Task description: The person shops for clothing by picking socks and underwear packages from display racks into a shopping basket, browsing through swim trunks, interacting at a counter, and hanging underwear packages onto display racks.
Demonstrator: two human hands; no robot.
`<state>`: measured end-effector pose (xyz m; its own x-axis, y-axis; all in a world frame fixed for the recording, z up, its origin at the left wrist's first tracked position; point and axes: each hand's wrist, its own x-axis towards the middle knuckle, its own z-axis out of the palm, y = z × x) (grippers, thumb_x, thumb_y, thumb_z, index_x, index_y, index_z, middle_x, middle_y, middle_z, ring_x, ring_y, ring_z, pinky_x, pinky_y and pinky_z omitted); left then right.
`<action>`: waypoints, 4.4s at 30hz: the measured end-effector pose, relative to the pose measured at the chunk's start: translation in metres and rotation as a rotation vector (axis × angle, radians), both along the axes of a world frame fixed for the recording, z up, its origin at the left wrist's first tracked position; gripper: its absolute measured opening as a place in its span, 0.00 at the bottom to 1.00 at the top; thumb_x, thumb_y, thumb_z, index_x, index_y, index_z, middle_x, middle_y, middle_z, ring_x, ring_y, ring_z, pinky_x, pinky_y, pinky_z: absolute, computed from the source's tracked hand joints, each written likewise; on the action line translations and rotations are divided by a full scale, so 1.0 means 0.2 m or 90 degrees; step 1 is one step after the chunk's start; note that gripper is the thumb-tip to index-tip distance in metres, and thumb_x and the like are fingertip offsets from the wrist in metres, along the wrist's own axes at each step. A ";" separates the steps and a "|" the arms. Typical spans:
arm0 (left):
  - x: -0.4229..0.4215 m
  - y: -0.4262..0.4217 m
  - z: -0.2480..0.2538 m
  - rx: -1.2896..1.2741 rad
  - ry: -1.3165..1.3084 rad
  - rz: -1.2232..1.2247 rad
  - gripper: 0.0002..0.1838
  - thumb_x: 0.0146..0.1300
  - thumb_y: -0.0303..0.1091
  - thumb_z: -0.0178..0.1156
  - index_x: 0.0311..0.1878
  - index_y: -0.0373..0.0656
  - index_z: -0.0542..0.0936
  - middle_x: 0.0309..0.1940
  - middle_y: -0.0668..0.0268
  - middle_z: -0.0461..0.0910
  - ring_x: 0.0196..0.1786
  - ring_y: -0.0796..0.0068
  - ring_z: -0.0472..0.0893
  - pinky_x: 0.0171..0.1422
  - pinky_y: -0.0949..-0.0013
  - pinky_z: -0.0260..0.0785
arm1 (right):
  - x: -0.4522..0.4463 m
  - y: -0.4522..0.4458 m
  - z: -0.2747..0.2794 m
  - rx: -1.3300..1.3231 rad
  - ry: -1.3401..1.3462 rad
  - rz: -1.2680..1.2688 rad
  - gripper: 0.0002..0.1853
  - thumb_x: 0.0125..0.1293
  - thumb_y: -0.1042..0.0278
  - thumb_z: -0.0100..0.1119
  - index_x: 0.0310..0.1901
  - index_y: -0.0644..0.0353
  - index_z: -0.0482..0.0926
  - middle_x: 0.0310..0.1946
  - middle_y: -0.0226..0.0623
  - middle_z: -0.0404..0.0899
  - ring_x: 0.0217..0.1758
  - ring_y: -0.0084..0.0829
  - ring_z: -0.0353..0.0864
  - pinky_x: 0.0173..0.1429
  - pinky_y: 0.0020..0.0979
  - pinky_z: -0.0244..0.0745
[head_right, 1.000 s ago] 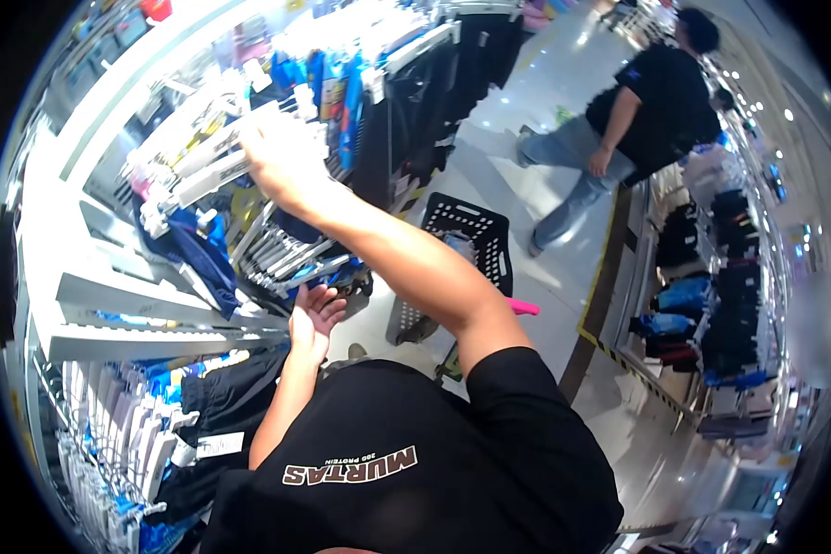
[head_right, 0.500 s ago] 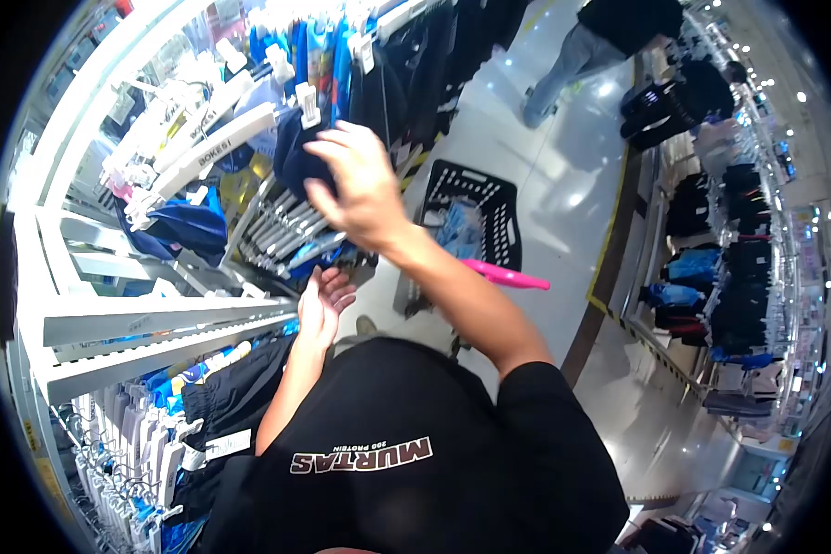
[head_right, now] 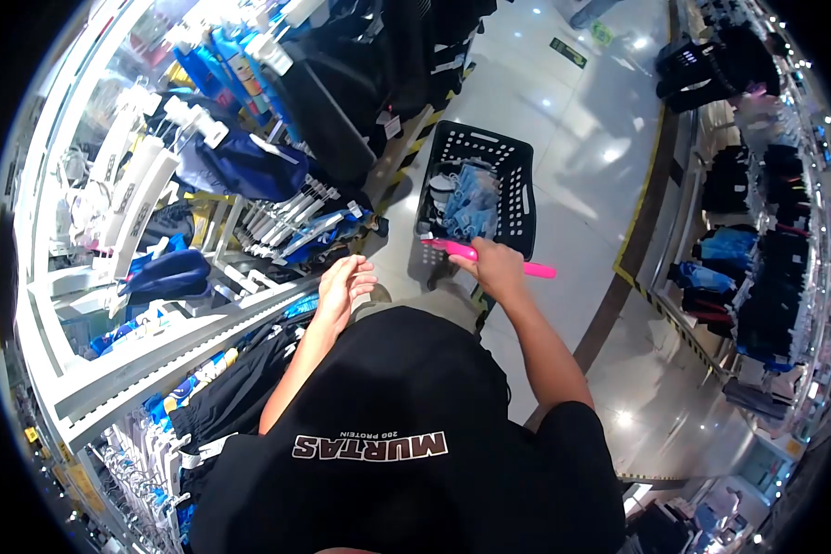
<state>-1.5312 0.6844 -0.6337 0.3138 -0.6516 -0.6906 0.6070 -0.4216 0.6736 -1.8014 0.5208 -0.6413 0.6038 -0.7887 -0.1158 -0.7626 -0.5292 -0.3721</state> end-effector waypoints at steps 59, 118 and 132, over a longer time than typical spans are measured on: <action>0.22 -1.22 0.78 -0.302 -0.878 0.435 0.15 0.77 0.35 0.56 0.56 0.32 0.77 0.37 0.73 0.75 0.38 0.83 0.70 0.43 0.78 0.63 | 1.36 -1.49 1.16 -0.141 -0.637 0.428 0.16 0.62 0.51 0.72 0.37 0.57 0.84 0.36 0.38 0.78 0.46 0.42 0.75 0.55 0.39 0.68; 0.11 -1.18 1.07 -0.280 -0.873 -0.037 0.27 0.61 0.38 0.72 0.58 0.29 0.78 0.64 0.49 0.72 0.64 0.54 0.75 0.70 0.57 0.67 | 1.08 -1.39 1.16 -0.322 -0.678 0.262 0.27 0.57 0.38 0.71 0.24 0.56 0.76 0.28 0.36 0.69 0.40 0.43 0.71 0.67 0.53 0.63; 0.15 -1.10 0.99 -0.325 -0.623 0.096 0.13 0.68 0.29 0.65 0.52 0.34 0.80 0.46 0.66 0.81 0.49 0.78 0.78 0.57 0.73 0.69 | 1.15 -1.39 1.18 -0.173 -0.599 0.406 0.25 0.50 0.53 0.81 0.37 0.59 0.75 0.33 0.36 0.74 0.42 0.43 0.74 0.70 0.51 0.63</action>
